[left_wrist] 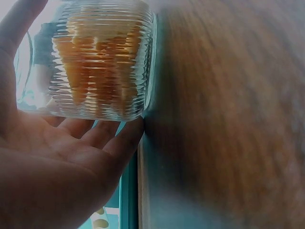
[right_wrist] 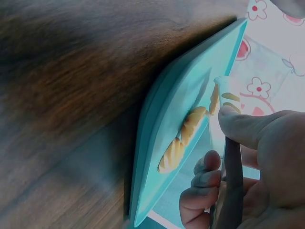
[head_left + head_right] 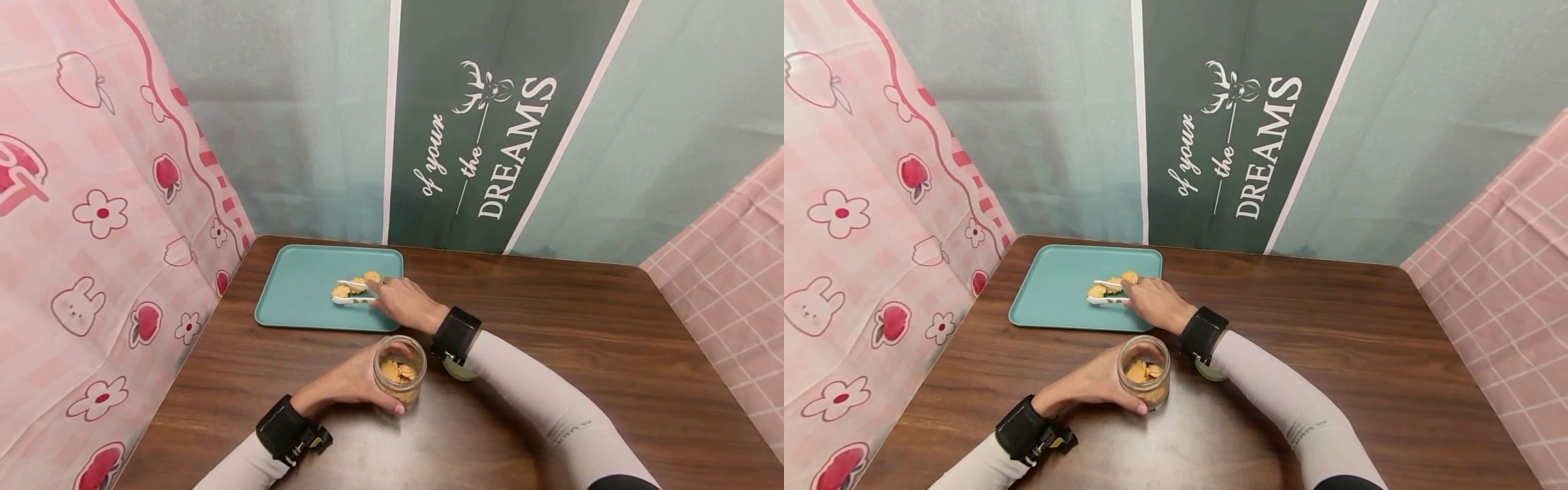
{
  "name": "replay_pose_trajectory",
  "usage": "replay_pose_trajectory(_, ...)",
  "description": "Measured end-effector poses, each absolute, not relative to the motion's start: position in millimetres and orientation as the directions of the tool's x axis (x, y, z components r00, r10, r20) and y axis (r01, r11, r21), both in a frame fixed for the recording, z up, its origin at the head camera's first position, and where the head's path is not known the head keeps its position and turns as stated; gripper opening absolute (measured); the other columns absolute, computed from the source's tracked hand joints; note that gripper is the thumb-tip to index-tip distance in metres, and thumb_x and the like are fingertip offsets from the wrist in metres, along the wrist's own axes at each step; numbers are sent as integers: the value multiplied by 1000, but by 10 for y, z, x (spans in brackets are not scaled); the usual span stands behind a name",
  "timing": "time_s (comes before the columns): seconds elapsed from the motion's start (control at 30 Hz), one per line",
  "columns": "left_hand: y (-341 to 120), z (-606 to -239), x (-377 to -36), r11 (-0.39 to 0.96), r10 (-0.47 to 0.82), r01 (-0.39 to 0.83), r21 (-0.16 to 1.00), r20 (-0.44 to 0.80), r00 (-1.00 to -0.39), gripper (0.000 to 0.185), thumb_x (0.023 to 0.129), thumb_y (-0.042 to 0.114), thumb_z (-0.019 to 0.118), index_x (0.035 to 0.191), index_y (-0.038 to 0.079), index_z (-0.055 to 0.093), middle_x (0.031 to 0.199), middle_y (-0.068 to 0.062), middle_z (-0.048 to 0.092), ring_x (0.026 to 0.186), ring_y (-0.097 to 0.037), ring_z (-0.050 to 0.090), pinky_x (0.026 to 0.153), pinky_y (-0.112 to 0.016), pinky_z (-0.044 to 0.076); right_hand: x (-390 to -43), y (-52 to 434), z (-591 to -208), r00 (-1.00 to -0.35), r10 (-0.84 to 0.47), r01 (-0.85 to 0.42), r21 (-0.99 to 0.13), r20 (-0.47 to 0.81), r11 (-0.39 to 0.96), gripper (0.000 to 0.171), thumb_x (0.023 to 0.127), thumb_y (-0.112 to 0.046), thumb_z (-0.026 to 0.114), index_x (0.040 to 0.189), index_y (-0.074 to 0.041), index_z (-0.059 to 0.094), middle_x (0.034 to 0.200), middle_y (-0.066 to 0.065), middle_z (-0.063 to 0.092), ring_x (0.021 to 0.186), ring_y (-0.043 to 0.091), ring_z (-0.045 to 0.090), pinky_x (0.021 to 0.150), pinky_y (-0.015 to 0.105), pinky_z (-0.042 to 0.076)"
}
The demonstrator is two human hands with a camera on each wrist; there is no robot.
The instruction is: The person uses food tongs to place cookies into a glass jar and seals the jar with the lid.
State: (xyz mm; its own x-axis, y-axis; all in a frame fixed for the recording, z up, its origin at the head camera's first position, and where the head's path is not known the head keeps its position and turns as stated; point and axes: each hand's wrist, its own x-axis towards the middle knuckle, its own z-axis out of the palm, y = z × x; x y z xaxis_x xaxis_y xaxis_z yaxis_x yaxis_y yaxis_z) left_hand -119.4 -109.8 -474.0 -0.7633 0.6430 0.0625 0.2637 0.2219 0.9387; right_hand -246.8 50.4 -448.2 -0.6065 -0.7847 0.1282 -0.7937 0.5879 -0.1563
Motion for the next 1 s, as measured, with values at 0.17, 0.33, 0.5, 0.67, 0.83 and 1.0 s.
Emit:
replay_pose_trajectory(0.17, -1093, -4731, -1191, 222, 647, 258, 940, 56, -761, 90, 69, 18, 101, 144, 11, 53, 137, 0, 64, 130, -15, 59, 119, -32, 41, -2447, 578, -4450, -625, -772, -779, -144, 113, 610, 44, 107, -26, 65, 146, -5, 59, 93, 12, 66, 70, 22, 64, 58, 36, 56)
replay_pose_trajectory(0.33, -1089, -4730, -1186, 212, 648, 245, 946, 52, -760, 88, 70, 17, 100, 144, 10, 52, 137, -3, 65, 129, -17, 59, 118, -32, 42, -2445, 665, -4393, -639, -759, -768, -131, 123, 626, 47, 107, -28, 65, 147, -5, 59, 89, 12, 66, 68, 22, 64, 58, 34, 55)
replay_pose_trajectory(0.5, -1085, -4740, -1188, 187, 646, 239, 953, 64, -760, 86, 70, 14, 100, 143, 11, 53, 136, -2, 65, 129, -17, 60, 118, -32, 42, -2437, 769, -4326, -648, -751, -761, -146, 131, 632, 46, 107, -27, 66, 146, -4, 60, 86, 9, 65, 68, 19, 63, 57, 32, 55)
replay_pose_trajectory(0.67, -1082, -4752, -1195, 185, 642, 248, 951, 74, -763, 86, 69, 15, 101, 142, 12, 55, 135, 1, 65, 129, -15, 59, 119, -32, 41, -2421, 877, -4295, -660, -742, -749, -169, 118, 640, 44, 107, -25, 66, 145, -4, 61, 81, 5, 62, 64, 14, 59, 55, 28, 50)
replay_pose_trajectory(0.83, -1071, -4762, -1203, 196, 647, 252, 948, 69, -759, 85, 69, 17, 101, 141, 12, 56, 135, 0, 65, 129, -16, 59, 118, -32, 42, -2383, 995, -4267, -679, -726, -732, -187, 112, 655, 46, 106, -25, 68, 145, -4, 60, 87, 6, 63, 63, 13, 56, 54, 27, 48)
replay_pose_trajectory(1.0, -1080, -4759, -1196, 197, 644, 248, 949, 66, -762, 88, 68, 16, 101, 142, 11, 54, 135, 1, 65, 128, -15, 60, 118, -32, 42, -2342, 1088, -4223, -661, -732, -750, -166, 165, 640, 37, 105, -23, 70, 136, -5, 64, 83, 4, 60, 62, 13, 57, 52, 28, 49)
